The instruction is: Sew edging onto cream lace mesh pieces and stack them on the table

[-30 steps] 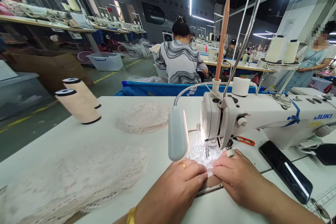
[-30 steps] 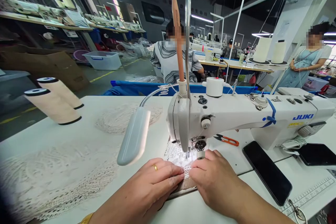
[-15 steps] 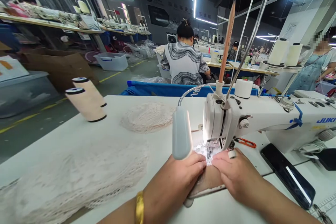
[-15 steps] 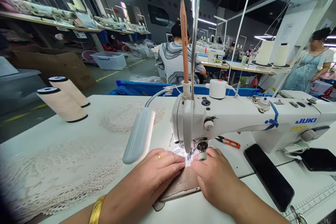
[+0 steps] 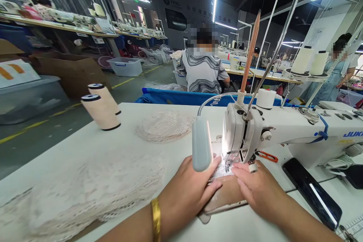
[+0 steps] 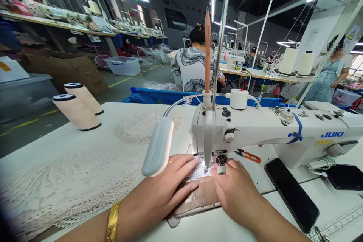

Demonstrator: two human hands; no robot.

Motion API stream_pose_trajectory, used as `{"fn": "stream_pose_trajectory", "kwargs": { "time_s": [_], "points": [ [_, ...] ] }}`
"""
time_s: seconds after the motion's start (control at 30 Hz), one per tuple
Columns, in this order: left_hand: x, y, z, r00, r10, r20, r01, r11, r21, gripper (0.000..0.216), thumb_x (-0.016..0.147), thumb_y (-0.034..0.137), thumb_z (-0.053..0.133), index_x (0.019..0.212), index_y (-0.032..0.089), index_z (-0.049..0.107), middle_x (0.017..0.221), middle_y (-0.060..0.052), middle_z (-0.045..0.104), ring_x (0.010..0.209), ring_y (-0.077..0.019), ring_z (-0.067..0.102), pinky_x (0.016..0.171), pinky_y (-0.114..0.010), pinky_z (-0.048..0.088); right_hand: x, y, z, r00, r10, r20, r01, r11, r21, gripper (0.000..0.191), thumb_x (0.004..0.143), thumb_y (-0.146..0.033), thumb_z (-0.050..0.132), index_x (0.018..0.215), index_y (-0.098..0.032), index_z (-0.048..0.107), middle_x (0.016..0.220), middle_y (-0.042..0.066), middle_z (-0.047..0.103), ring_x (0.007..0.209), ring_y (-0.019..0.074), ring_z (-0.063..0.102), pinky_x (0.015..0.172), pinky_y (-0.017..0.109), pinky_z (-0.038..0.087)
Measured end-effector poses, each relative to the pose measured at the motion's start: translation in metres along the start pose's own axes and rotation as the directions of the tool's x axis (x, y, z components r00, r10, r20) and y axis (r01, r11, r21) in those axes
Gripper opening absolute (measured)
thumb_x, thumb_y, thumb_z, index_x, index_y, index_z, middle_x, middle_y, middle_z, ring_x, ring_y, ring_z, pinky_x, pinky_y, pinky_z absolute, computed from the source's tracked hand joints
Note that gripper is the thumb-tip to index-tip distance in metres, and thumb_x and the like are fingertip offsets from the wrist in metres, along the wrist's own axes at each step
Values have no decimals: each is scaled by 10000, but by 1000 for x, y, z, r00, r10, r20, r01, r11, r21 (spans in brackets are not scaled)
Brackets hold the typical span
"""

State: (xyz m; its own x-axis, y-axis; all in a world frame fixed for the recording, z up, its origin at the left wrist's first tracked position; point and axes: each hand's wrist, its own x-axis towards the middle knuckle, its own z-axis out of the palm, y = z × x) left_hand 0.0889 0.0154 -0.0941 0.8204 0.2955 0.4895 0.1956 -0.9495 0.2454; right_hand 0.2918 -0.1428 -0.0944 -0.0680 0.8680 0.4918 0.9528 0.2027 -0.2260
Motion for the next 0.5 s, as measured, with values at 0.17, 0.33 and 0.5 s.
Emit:
{"fn": "stream_pose_trajectory", "kwargs": {
  "time_s": [0.17,0.33,0.5],
  "points": [
    [5,17,-23,991,93,95,-78,986,-146,398,1078,316,541,696,218,600,819,-46,641,786,-237,616,692,-345,492,0,-4,-3,995,-84,-57,90,990,110,355,979,-32,503,1240,-207,669,1072,77,805,908,262,648,821,378,550],
    [9,18,-31,992,114,61,-101,977,-190,268,1057,193,468,903,224,685,930,-52,710,823,-235,635,738,-348,513,2,-9,-5,981,-150,127,129,979,156,309,905,7,536,1066,-229,654,1143,52,765,1046,241,639,905,357,519],
    [3,17,-20,972,134,195,-101,980,-172,331,1047,155,447,803,218,662,841,-37,669,725,-216,622,641,-337,457,-2,6,-9,995,-6,100,14,997,-78,224,856,4,594,838,-215,634,888,60,671,920,257,573,773,345,446]
  ]
}}
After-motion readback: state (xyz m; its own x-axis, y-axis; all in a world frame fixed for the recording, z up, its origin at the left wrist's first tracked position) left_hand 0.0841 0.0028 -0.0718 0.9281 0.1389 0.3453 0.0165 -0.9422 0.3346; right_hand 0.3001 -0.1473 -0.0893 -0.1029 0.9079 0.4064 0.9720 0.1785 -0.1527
